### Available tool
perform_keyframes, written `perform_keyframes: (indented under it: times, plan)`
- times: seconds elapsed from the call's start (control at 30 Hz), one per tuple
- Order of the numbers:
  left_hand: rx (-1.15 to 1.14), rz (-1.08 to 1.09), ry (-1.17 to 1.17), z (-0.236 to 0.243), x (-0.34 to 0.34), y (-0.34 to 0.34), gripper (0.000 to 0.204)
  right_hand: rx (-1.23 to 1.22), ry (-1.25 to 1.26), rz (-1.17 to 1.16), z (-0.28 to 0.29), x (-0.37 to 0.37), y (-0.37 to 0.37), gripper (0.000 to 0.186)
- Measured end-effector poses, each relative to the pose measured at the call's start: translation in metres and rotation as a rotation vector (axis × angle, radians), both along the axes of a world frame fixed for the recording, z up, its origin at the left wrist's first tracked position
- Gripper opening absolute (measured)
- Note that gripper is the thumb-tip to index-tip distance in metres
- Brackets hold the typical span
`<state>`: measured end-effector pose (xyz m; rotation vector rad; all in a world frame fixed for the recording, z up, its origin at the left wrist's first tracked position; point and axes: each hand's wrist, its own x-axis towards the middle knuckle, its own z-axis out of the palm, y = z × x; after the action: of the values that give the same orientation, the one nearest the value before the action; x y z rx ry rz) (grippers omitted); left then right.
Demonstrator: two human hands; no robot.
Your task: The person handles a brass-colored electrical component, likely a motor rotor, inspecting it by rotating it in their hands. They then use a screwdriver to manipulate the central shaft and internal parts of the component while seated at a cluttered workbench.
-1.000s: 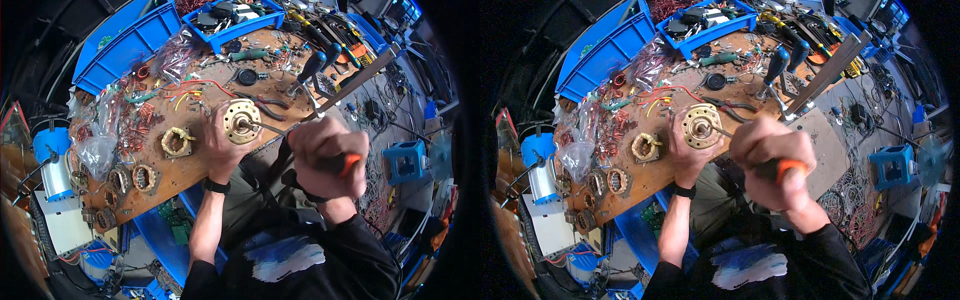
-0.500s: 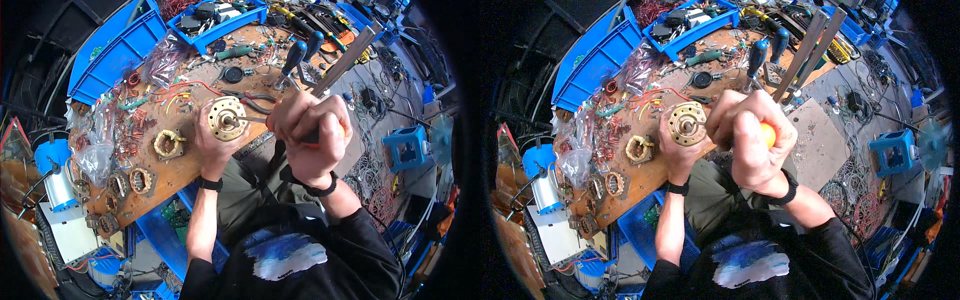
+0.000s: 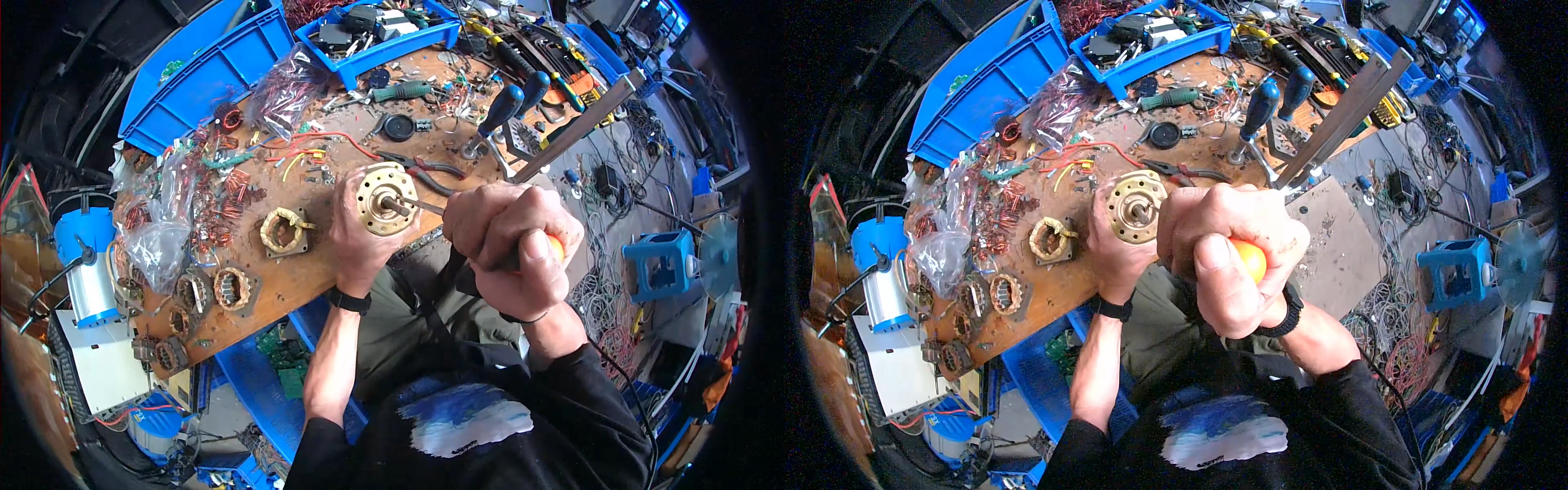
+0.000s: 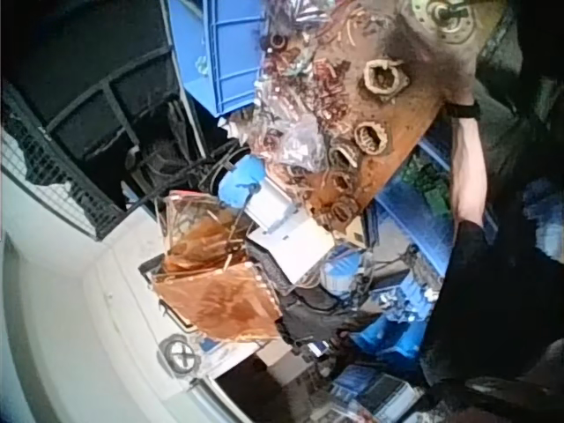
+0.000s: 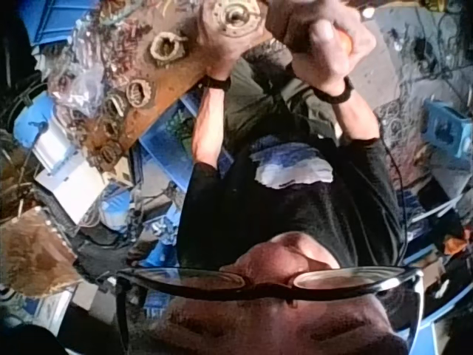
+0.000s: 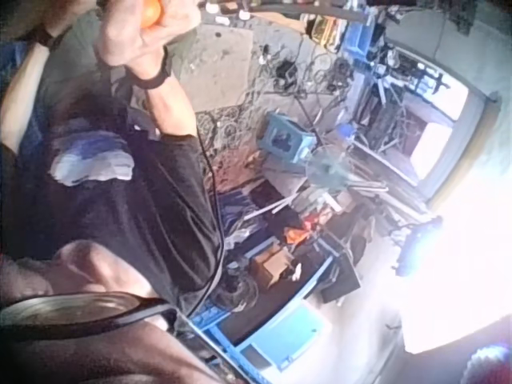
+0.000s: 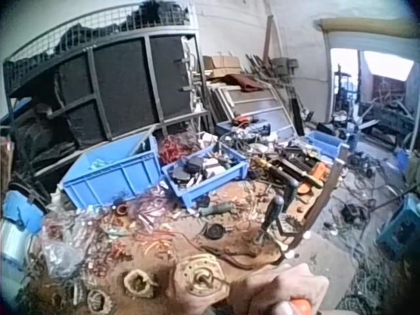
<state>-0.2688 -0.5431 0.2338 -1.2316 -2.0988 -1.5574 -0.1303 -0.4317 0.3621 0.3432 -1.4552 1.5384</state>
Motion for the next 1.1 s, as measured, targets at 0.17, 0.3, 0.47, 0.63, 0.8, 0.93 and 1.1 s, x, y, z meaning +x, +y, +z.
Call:
perform_keyframes:
  times: [0.17, 0.3, 0.47, 0.63, 0.8, 0.93, 1.1]
  plan:
    - [0.043, 0.014, 0.034, -0.002, 0.0, 0.001, 0.089, 0.073, -0.029, 0.135, 0.009, 0.0, 0.004, 0.047]
    - [0.024, 0.036, 0.093, -0.008, -0.006, 0.0, 0.088, 0.236, 0.004, 0.13, 0.01, -0.008, 0.004, 0.045]
    - [0.078, -0.01, 0.032, -0.006, -0.003, 0.007, 0.087, 0.03, -0.151, 0.444, 0.026, 0.002, 0.04, 0.036]
    - [0.034, -0.001, 0.005, -0.005, -0.003, 0.007, 0.089, 0.247, -0.283, 0.517, 0.036, -0.009, 0.059, 0.033]
    - [-0.026, -0.026, -0.058, -0.009, -0.006, 0.004, 0.089, 0.726, -0.261, -0.218, 0.049, -0.004, 0.054, 0.038]
    - [-0.097, 0.005, -0.164, -0.014, -0.006, -0.009, 0.091, 0.966, -0.346, -0.611, 0.054, 0.018, 0.034, 0.047]
    - [0.011, -0.032, 0.025, -0.011, -0.005, -0.01, 0.103, 0.887, -0.585, -0.494, 0.062, 0.041, 0.025, 0.044]
